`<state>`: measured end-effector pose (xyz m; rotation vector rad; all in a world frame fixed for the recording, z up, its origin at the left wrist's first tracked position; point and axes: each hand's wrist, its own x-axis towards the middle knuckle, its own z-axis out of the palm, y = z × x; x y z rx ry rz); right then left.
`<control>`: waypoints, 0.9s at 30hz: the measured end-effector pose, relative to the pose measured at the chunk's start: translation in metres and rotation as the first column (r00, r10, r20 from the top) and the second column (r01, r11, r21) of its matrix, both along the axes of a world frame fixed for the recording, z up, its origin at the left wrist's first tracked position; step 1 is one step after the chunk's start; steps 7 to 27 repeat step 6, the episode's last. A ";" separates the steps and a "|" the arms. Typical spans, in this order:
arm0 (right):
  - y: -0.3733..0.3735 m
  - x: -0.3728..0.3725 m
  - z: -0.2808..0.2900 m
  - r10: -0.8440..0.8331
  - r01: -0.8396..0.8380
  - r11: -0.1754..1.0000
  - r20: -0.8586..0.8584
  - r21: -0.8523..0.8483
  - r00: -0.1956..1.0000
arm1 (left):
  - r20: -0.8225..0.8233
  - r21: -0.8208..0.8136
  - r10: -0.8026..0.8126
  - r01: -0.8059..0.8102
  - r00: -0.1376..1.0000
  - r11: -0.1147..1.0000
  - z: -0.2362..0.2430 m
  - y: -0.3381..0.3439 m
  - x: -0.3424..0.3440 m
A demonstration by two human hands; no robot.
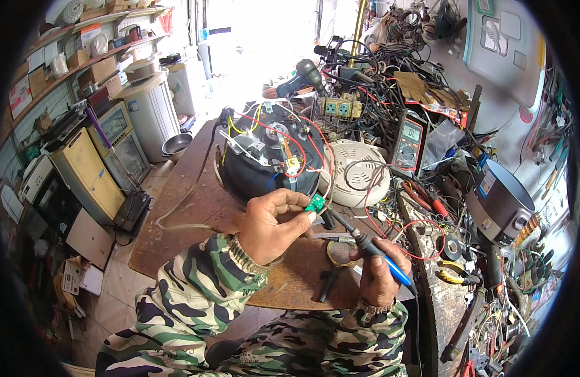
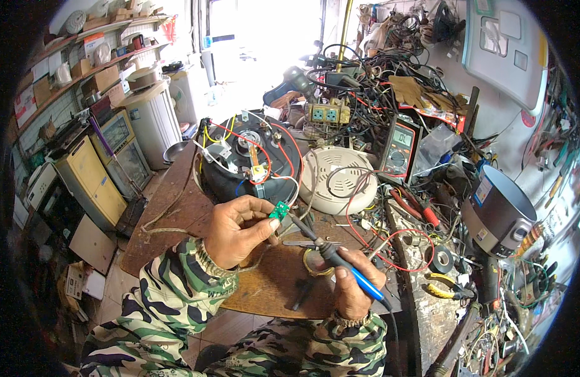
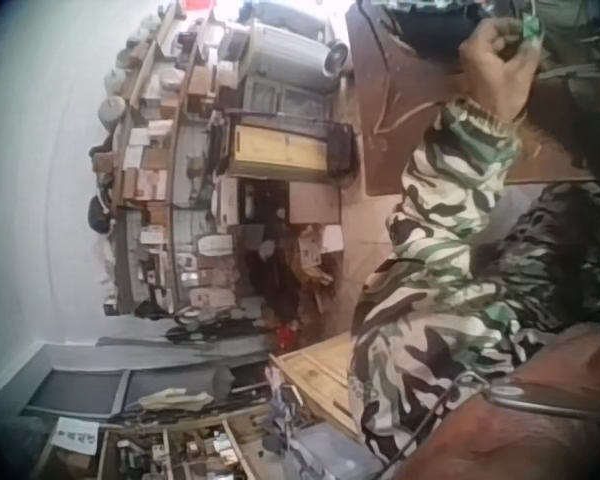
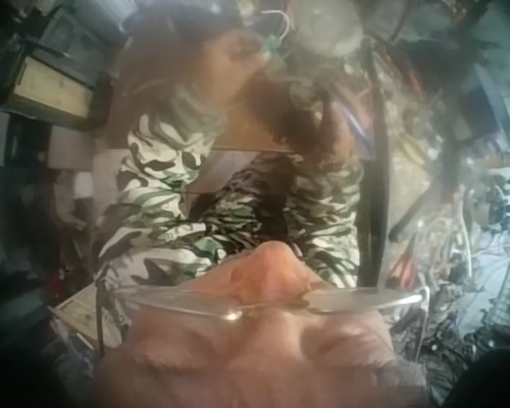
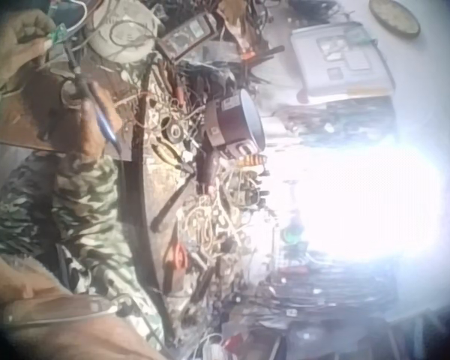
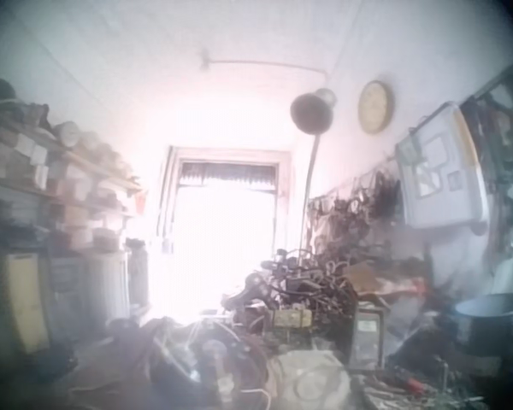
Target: The person solders a small green circuit board using a soldering iron and solder wire. They hold the board with one hand and apply heat and solder to specific points on the board with the other hand.
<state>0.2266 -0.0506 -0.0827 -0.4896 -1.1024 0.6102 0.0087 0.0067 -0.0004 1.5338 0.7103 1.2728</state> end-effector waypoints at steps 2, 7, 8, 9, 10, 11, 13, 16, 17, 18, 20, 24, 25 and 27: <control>0.000 0.004 -0.002 0.004 0.000 0.999 0.076 -0.053 0.997 | 0.011 -0.009 -0.002 0.002 1.000 1.000 -0.001 0.000 0.001; -0.003 0.000 0.007 -0.034 0.044 0.996 0.137 -0.073 0.990 | -0.017 -0.001 -0.010 0.010 1.000 1.000 -0.002 0.001 0.000; -0.003 0.000 0.007 -0.034 0.044 0.996 0.137 -0.073 0.990 | -0.017 -0.001 -0.010 0.010 1.000 1.000 -0.002 0.001 0.000; -0.003 0.000 0.007 -0.034 0.044 0.996 0.137 -0.073 0.990 | -0.017 -0.001 -0.010 0.010 1.000 1.000 -0.002 0.001 0.000; -0.003 0.000 0.007 -0.034 0.044 0.996 0.137 -0.073 0.990 | -0.017 -0.001 -0.010 0.010 1.000 1.000 -0.002 0.001 0.000; -0.003 0.000 0.007 -0.034 0.044 0.996 0.137 -0.073 0.990 | -0.017 -0.001 -0.010 0.010 1.000 1.000 -0.002 0.001 0.000; -0.003 0.000 0.007 -0.034 0.044 0.996 0.137 -0.073 0.990 | -0.017 -0.001 -0.010 0.010 1.000 1.000 -0.002 0.001 0.000; -0.003 0.000 0.007 -0.034 0.044 0.996 0.137 -0.073 0.990 | -0.017 -0.001 -0.010 0.010 1.000 1.000 -0.002 0.001 0.000; -0.003 0.000 0.007 -0.034 0.044 0.996 0.137 -0.073 0.990 | -0.017 -0.001 -0.010 0.010 1.000 1.000 -0.002 0.001 0.000; -0.003 0.000 0.007 -0.034 0.044 0.996 0.137 -0.073 0.990 | -0.017 -0.001 -0.010 0.010 1.000 1.000 -0.002 0.001 0.000; -0.003 0.000 0.007 -0.034 0.044 0.996 0.137 -0.073 0.990 | -0.017 -0.001 -0.010 0.010 1.000 1.000 -0.002 0.001 0.000; -0.003 0.000 0.007 -0.034 0.044 0.996 0.137 -0.073 0.990 | -0.017 -0.001 -0.010 0.010 1.000 1.000 -0.002 0.001 0.000; -0.003 0.000 0.007 -0.034 0.044 0.996 0.137 -0.073 0.990 | -0.017 -0.001 -0.010 0.010 1.000 1.000 -0.002 0.001 0.000; -0.003 0.000 0.007 -0.034 0.044 0.996 0.137 -0.073 0.990 | -0.017 -0.001 -0.010 0.010 1.000 1.000 -0.002 0.001 0.000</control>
